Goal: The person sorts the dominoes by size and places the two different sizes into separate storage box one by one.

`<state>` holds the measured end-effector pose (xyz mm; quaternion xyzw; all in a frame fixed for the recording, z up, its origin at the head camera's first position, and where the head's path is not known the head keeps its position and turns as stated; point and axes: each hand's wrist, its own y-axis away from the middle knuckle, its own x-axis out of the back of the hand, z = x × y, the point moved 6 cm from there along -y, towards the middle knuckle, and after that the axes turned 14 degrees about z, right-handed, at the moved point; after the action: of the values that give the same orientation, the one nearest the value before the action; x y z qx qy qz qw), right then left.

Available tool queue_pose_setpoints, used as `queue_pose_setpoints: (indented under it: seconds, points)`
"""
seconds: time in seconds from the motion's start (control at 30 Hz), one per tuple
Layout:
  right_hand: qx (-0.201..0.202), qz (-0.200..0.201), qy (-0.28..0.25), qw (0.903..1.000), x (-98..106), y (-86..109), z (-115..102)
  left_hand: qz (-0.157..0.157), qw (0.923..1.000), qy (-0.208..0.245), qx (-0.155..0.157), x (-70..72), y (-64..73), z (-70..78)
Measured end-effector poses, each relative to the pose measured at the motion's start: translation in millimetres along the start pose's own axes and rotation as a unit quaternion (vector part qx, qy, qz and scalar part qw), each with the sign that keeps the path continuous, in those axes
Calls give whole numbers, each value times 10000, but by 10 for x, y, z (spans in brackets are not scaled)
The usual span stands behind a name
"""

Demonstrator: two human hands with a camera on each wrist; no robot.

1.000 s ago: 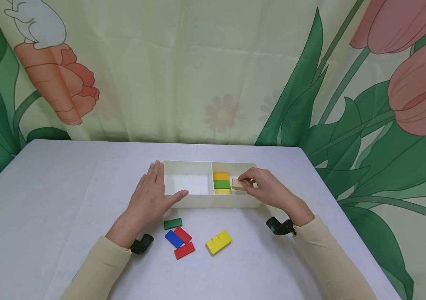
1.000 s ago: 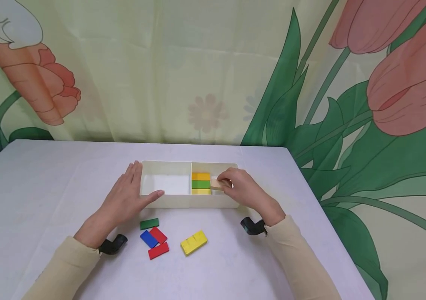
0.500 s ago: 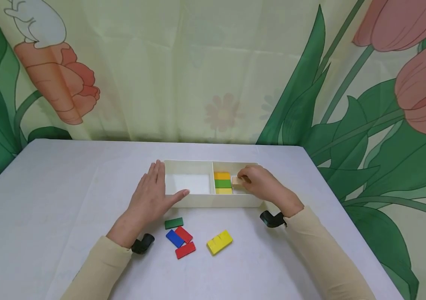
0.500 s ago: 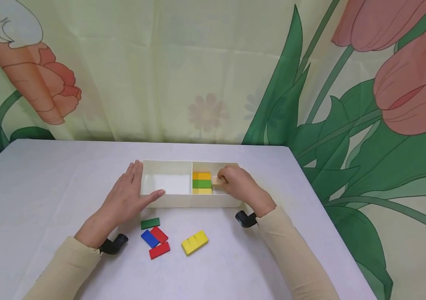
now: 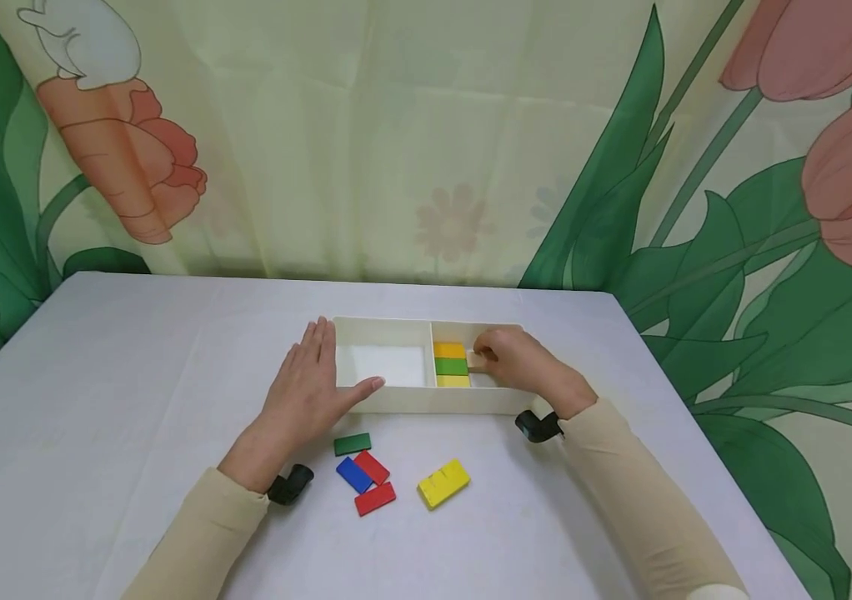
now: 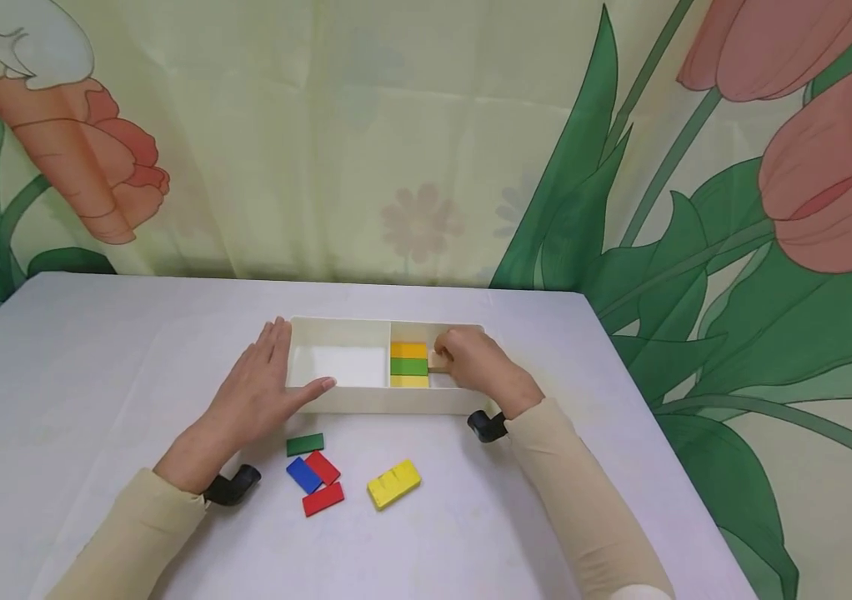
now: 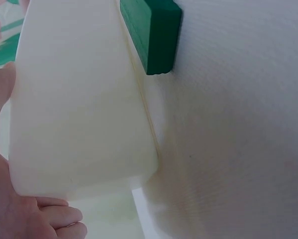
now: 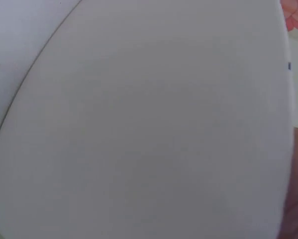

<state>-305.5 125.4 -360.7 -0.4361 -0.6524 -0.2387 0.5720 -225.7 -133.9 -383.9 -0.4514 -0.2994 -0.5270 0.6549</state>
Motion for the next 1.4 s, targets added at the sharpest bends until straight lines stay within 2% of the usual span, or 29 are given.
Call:
queue_pose_setpoints:
  seconds: [0.23, 0.4, 0.5, 0.63, 0.87, 1.03, 1.23, 1.4]
  points:
    - [141, 37, 119, 9998, -9, -40, -35, 7, 10000, -22, 16, 24, -9, -2]
    - [-58, -124, -62, 9999, -6, -23, -41, -19, 10000, 15, 18, 26, 1, -8]
    - [-128, -70, -262, 9996, 47, 12, -63, -22, 10000, 53, 8, 31, 2, 0]
    - [8, 228, -558, 9982, 152, 122, -93, -24, 10000, 44, 3, 18, 3, 17]
    - [-208, 614, -1135, 9914, 246, 378, -101, -30, 10000, 15, -36, 11, 6, 16]
    - [-147, 1034, -1374, 9850, 309, 525, -156, 9, 10000, 37, -46, 17, 9, 18]
    - [80, 1549, -1527, 9760, 389, 717, -260, -15, 10000, 38, -20, 22, 2, 30]
    - [322, 1828, -1606, 9694, 382, 827, -337, -15, 10000, 35, -23, 14, 5, 25]
